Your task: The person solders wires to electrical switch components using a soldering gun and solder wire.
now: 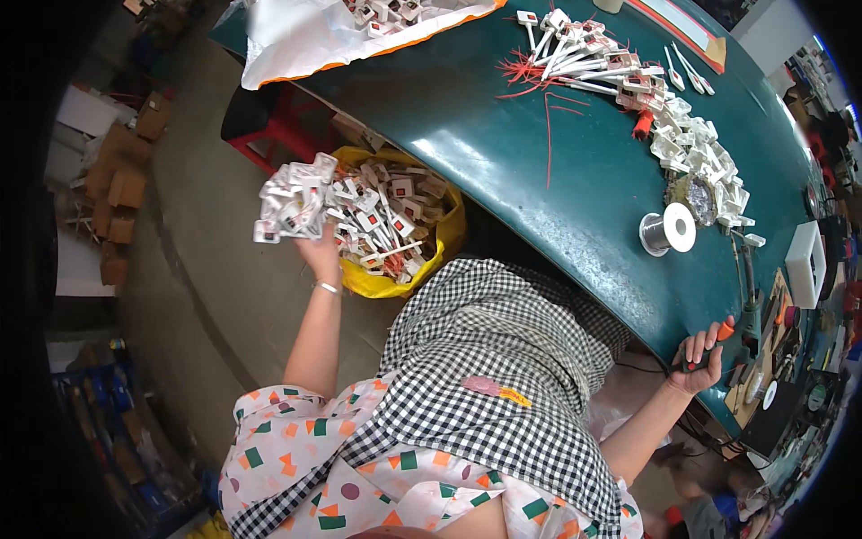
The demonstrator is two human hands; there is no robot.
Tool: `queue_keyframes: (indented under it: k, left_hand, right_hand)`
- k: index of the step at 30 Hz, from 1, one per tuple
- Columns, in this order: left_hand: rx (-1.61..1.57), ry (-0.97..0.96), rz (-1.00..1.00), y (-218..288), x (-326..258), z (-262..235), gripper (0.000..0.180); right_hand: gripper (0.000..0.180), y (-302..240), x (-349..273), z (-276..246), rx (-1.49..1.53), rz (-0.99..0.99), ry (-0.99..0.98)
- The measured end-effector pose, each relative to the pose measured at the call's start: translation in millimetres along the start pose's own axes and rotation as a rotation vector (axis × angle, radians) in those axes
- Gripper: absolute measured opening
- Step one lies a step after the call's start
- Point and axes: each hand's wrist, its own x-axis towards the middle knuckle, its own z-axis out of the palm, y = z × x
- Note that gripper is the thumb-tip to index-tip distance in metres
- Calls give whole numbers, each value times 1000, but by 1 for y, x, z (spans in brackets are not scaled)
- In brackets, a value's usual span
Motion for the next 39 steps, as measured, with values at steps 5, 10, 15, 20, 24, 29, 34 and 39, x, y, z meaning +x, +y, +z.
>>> queue_keyframes:
  k: [5, 10, 15, 20, 24, 29, 34, 39]
  left_hand:
    - [578, -13, -221, -72, -42, 29, 90]
    - [534, -137, -277, -79, -16, 55, 98]
    - [154, -712, -382, -135, 14, -7, 54]
    - [1037, -1116, 230, 5, 40, -35, 39]
    - [657, -1292, 276, 143, 23, 1, 35]
    - [160, -1411, 601, 264, -25, 104, 29]
    - [0, -1328, 836, 331, -66, 208, 25]
    - [23, -1369, 910, 341, -99, 293, 26]
  right_hand:
    - [52, 4, -2, 3, -21, -8, 22]
    - [51, -5, 2, 5, -41, -19, 11]
    - [55, -1, 5, 8, 34, 16, 14]
    - [61, 9, -5, 14, 104, -5, 100]
    - [60, 11, -4, 38, 145, -47, 82]
    - [61, 20, 6, 58, 181, -73, 104]
    - [60, 20, 11, 58, 133, -66, 142]
    - [59, 20, 6, 50, 155, -42, 195]
